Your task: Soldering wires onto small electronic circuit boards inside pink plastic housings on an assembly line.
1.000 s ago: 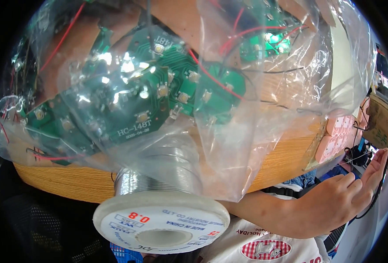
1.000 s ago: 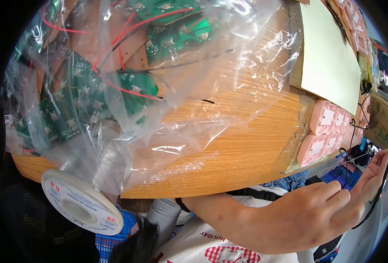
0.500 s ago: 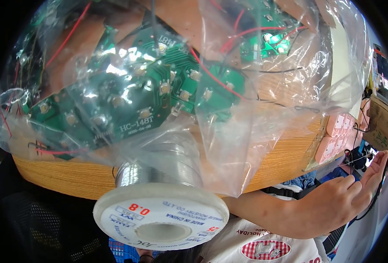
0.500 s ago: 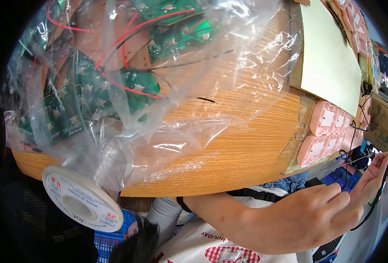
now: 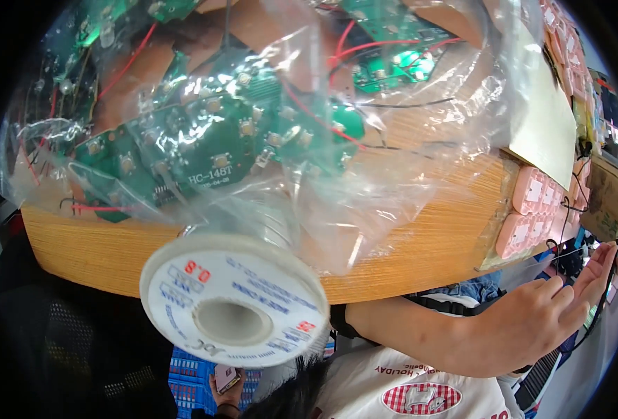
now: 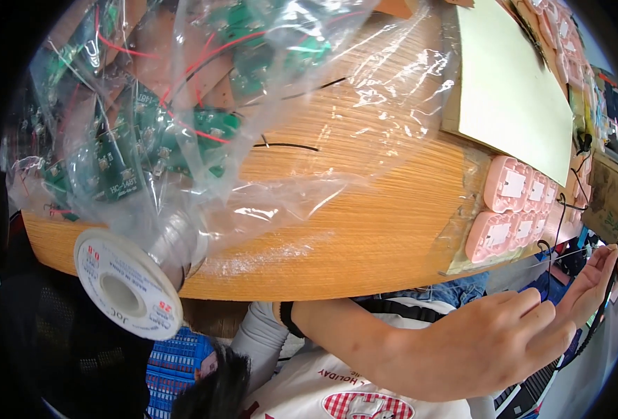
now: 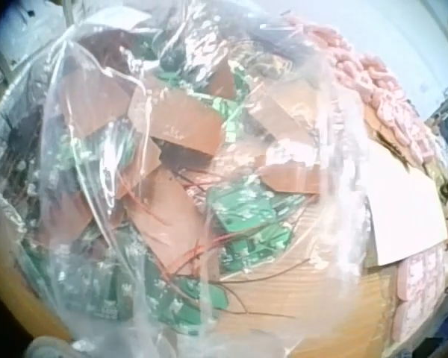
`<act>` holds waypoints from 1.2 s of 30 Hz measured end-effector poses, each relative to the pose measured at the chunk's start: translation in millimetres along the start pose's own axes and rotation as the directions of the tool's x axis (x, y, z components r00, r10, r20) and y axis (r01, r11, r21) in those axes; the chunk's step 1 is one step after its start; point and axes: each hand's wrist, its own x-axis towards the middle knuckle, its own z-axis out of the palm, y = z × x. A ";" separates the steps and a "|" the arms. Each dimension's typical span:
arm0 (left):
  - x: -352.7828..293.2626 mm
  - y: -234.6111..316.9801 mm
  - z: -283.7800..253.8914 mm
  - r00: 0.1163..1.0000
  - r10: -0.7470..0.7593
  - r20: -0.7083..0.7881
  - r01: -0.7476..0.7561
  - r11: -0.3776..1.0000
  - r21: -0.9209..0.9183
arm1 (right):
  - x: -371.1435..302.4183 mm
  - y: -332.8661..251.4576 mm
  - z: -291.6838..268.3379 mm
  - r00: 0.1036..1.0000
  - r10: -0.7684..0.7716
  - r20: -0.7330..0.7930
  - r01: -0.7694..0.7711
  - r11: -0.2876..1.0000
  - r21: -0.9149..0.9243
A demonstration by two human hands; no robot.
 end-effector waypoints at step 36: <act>65.0 5.9 133.1 0.916 -0.396 -0.063 0.378 0.905 -0.195 | 100.6 186.9 -199.0 0.980 -0.194 0.043 0.096 0.272 -0.957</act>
